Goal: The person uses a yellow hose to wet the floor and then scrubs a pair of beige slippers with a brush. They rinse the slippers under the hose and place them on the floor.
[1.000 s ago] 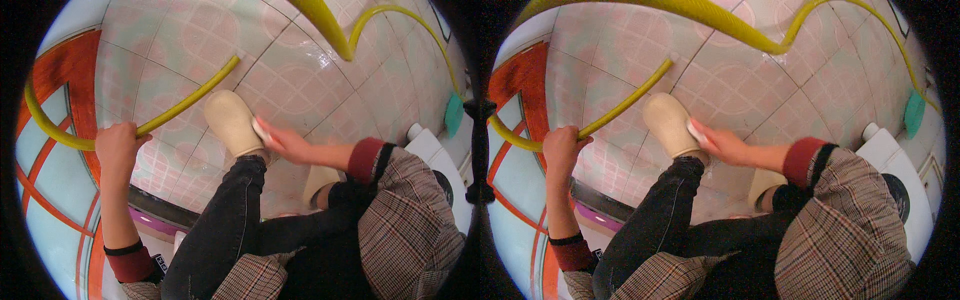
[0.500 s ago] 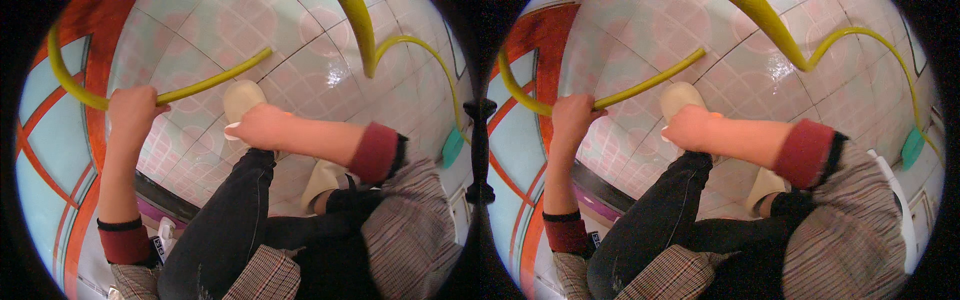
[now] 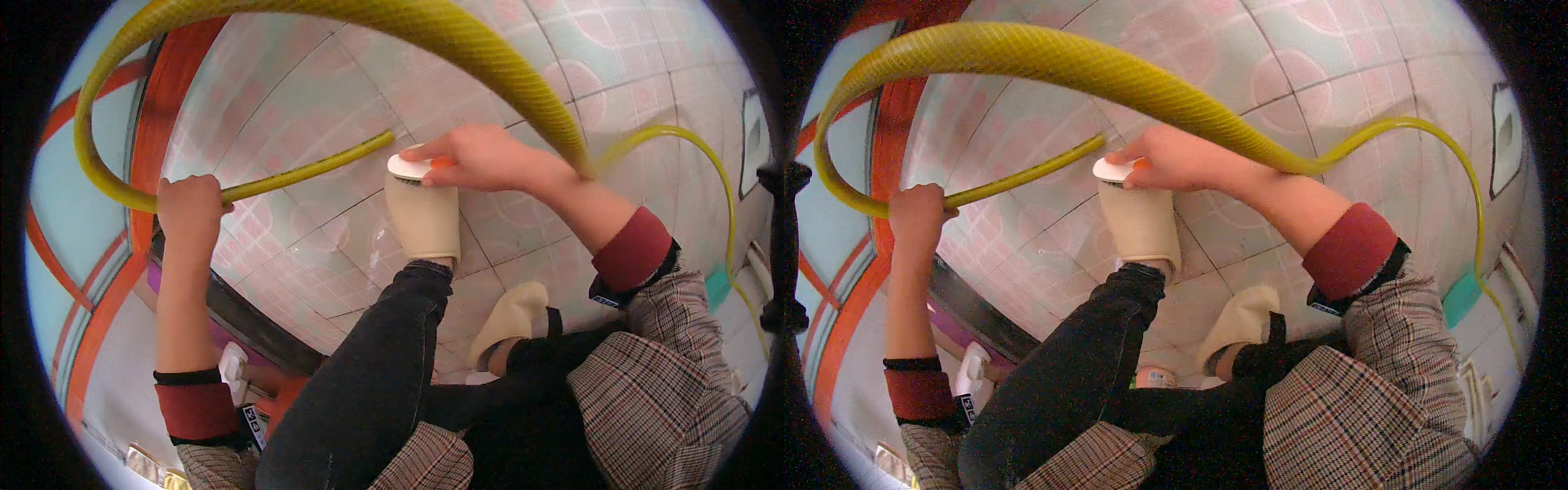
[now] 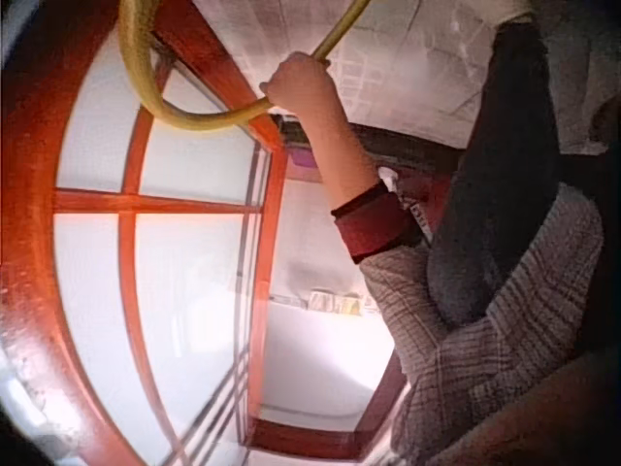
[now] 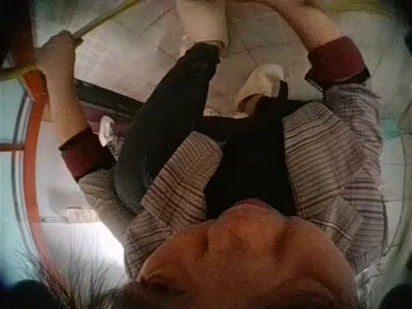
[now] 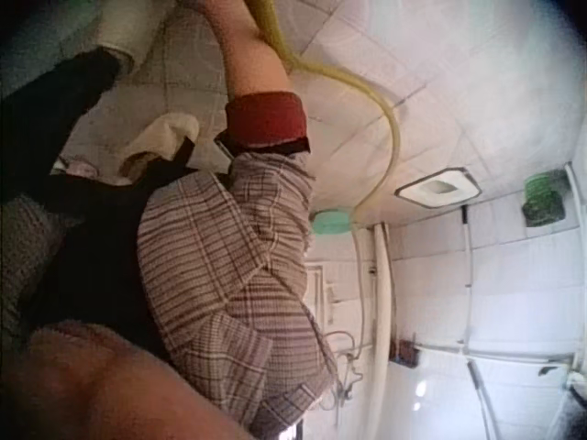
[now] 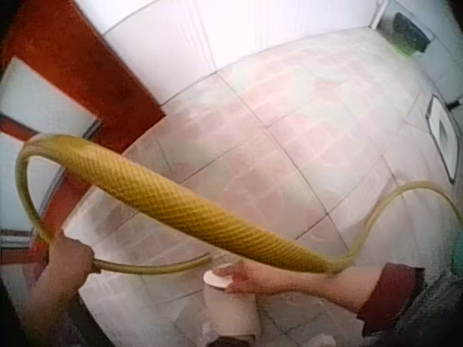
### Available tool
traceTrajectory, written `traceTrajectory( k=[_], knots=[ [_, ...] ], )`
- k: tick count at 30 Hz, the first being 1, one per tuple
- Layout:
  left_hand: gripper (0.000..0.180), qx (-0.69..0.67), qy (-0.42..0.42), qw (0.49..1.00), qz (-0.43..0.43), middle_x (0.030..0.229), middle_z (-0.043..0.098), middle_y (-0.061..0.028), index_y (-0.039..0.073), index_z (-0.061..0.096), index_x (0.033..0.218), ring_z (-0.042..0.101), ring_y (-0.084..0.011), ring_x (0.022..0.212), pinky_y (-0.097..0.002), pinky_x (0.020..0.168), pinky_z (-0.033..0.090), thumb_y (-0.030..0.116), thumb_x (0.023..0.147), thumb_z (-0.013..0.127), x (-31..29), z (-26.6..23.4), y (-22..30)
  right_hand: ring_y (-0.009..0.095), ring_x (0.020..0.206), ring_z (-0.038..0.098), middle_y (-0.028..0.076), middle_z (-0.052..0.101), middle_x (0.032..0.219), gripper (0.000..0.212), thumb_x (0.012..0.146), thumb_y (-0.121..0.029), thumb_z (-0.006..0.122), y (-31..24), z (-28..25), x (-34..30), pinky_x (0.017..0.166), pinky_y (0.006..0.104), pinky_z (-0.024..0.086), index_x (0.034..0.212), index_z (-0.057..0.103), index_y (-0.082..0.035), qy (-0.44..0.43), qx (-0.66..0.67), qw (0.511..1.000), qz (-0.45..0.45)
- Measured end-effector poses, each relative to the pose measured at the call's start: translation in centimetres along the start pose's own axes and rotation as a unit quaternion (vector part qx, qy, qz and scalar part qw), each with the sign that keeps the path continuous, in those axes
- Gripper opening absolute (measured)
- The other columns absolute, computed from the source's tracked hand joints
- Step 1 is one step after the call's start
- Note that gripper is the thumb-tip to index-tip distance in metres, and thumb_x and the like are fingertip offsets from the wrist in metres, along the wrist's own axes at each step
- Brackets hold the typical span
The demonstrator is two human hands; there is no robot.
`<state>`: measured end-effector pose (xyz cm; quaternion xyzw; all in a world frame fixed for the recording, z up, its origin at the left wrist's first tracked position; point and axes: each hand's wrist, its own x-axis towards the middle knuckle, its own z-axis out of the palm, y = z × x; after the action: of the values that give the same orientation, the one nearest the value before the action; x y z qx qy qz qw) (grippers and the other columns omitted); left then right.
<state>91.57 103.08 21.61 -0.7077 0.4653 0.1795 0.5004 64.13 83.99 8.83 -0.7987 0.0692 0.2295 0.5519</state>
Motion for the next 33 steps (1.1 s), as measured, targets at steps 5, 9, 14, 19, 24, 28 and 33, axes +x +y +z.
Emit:
traceTrajectory(
  k=[5,9,14,19,24,28,33],
  knots=[
    [0.014,0.025,0.099,0.995,-0.007,0.065,0.064,-0.0071,0.011,0.066,0.07,0.064,-0.0249,0.064,-0.0402,0.078,0.044,0.024,0.074,0.071,0.2,1.4,-0.6,0.025,0.082,0.065,0.017,0.069,0.095,0.045,0.08,-0.024,0.07,2.9,-3.8,0.5,0.075,0.0362,0.049,0.123,0.062,-0.016,0.018,-0.057,0.993,0.104],
    [0.008,0.047,0.153,0.986,0.039,0.063,0.063,-0.0067,0.012,0.065,0.068,0.064,-0.0237,0.062,-0.0402,0.08,0.043,0.015,0.075,0.065,0.3,1.5,0.1,0.021,0.082,0.065,0.011,0.07,0.091,0.044,0.077,-0.025,0.071,3.6,-4.0,2.9,0.072,0.035,0.049,0.119,0.065,-0.013,-0.146,0.019,0.988,0.048],
    [0.011,0.145,0.198,0.969,0.011,0.064,0.064,-0.0061,0.013,0.064,0.066,0.064,-0.0219,0.064,-0.039,0.081,0.042,0.01,0.075,0.061,3.2,0.1,-0.5,0.027,0.083,0.065,0.01,0.069,0.092,0.033,0.073,-0.022,0.071,-0.4,-0.9,9.6,0.073,0.0404,0.05,0.104,0.071,-0.011,-0.269,-0.192,0.94,0.079],
    [0.01,0.126,0.205,0.97,-0.015,0.067,0.065,-0.0055,0.013,0.067,0.071,0.065,-0.0227,0.067,-0.0393,0.079,0.042,0.011,0.077,0.06,6.6,-3.4,-0.6,0.029,0.095,0.063,0.011,0.068,0.099,0.03,0.074,-0.02,0.07,-7.4,9.7,6.6,0.073,0.0476,0.051,0.102,0.071,-0.011,-0.073,-0.126,0.985,0.096],
    [0.011,0.096,0.237,0.967,-0.014,0.07,0.067,-0.0067,0.013,0.068,0.073,0.067,-0.0235,0.071,-0.0395,0.073,0.044,0.01,0.078,0.059,7.3,-4.8,0.6,0.03,0.094,0.064,0.012,0.068,0.095,0.031,0.075,-0.023,0.069,-5.7,6.6,4.2,0.071,0.0452,0.052,0.105,0.071,-0.015,-0.194,-0.27,0.943,-0.015],
    [0.012,0.095,0.192,0.977,-0.005,0.072,0.068,-0.0073,0.012,0.068,0.074,0.067,-0.024,0.071,-0.0387,0.067,0.046,0.01,0.079,0.058,6.2,-4.8,0.2,0.03,0.08,0.067,0.015,0.067,0.087,0.037,0.079,-0.023,0.065,-0.8,-1.0,-0.4,0.065,0.0427,0.053,0.116,0.066,-0.023,-0.065,-0.193,0.979,-0.004],
    [0.011,0.083,0.163,0.983,-0.028,0.075,0.068,-0.0073,0.011,0.068,0.076,0.068,-0.0254,0.074,-0.0388,0.066,0.048,0.011,0.08,0.058,6.2,-6.0,0.5,0.031,0.075,0.067,0.014,0.067,0.085,0.044,0.087,-0.028,0.055,-6.2,5.7,-2.5,0.061,0.0443,0.052,0.13,0.052,-0.026,-0.119,-0.17,0.976,0.06]
  ],
)
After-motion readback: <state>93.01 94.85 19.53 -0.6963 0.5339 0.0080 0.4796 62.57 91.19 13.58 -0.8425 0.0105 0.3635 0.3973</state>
